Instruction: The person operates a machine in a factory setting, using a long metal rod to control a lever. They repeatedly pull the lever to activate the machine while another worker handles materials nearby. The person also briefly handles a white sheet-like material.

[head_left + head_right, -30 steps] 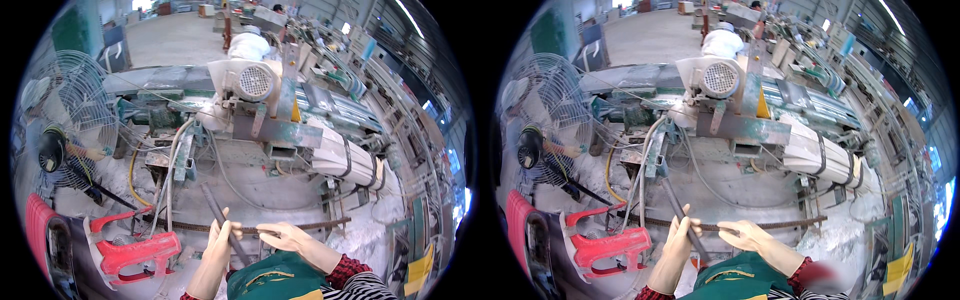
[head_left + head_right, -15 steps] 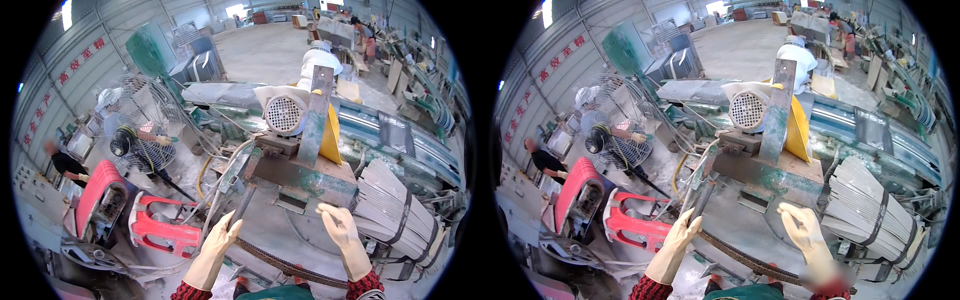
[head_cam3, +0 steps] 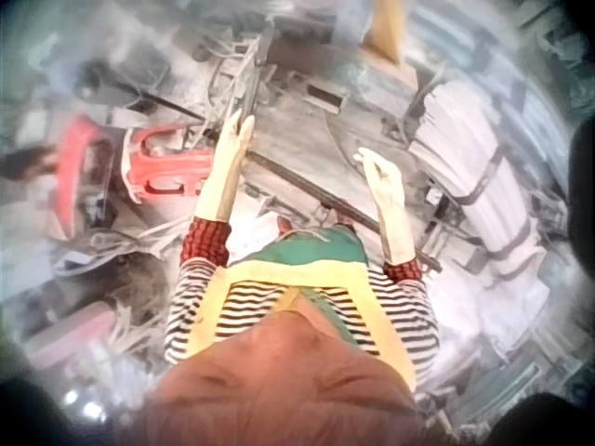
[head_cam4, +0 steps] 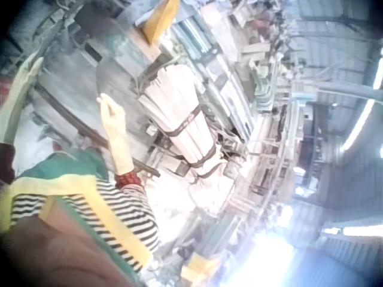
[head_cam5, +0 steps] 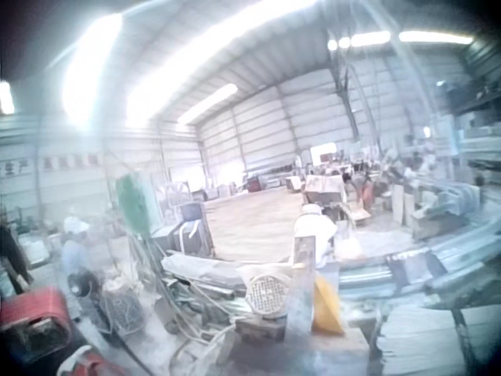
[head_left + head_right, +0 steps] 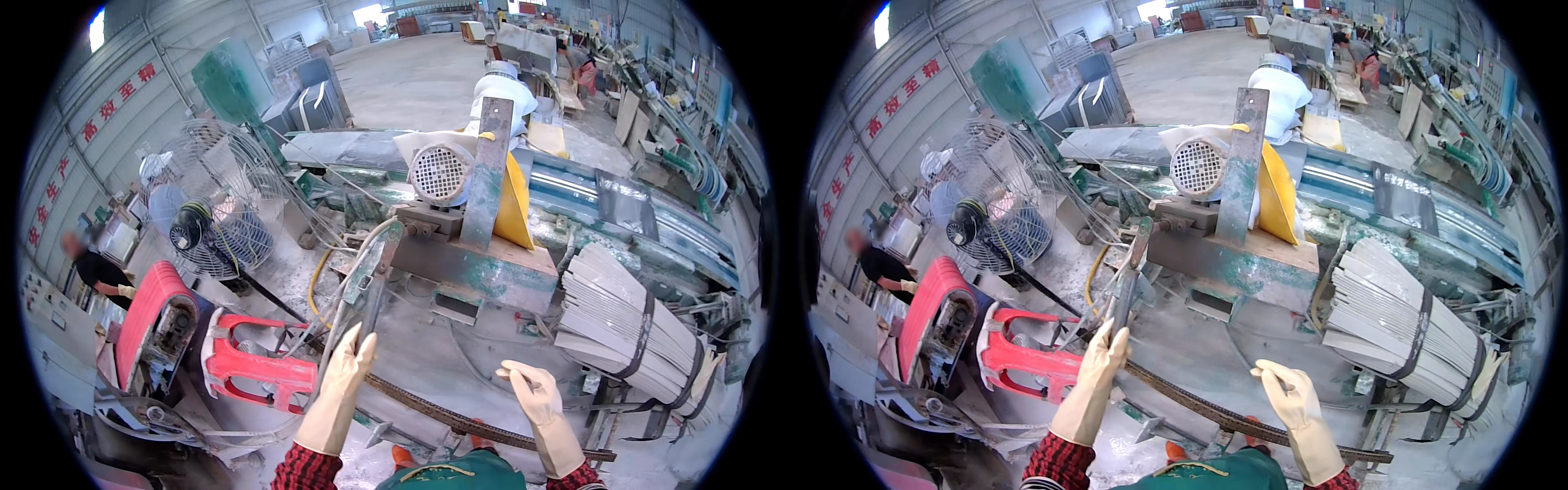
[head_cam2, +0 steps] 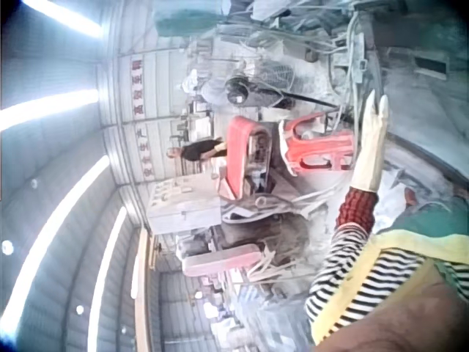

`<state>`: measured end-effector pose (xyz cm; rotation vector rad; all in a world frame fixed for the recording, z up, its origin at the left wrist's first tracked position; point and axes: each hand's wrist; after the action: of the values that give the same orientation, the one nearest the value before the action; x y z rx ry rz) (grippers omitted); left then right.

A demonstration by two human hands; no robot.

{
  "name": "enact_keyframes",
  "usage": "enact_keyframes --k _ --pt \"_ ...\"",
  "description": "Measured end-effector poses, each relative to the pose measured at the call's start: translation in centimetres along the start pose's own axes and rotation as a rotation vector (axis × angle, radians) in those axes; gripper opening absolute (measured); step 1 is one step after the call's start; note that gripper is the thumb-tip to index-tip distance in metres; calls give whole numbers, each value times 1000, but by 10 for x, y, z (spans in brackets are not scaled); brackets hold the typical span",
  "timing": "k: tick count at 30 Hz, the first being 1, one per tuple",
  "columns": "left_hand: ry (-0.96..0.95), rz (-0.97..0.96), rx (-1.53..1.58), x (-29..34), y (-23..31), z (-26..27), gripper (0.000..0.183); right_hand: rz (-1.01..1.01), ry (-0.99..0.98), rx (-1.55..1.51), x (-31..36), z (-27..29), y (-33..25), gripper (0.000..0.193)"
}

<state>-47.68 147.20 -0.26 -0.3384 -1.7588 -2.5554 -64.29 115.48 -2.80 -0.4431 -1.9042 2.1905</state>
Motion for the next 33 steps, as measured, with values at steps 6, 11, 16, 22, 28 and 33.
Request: enact_keyframes --k 6,11,16,22,28,33 --pt "-63 -177 -140 -34 25 15 46 27 -93 6 9 -21 -17 24" --pt "-59 -196 -457 -44 47 23 48 82 -62 47 23 -30 -8 21" --pt "-1 -253 -578 -66 16 31 53 130 -71 177 32 -15 -21 19" --pt "12 -245 -537 -66 22 24 45 -36 54 148 43 38 -10 22" --pt "9 -289 -481 -60 25 25 48 -124 178 67 47 52 12 21" --pt "-82 -98 -147 -51 31 13 31 -255 -10 -12 26 -16 38 28"
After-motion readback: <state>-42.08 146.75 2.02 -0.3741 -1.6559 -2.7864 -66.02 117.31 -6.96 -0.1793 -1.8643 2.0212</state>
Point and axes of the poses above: each hand's wrist, its own x-axis away from the middle knuckle, its own z-axis out of the back of the hand, y = z × x, and after that the axes turned 3 degrees about y, right-handed
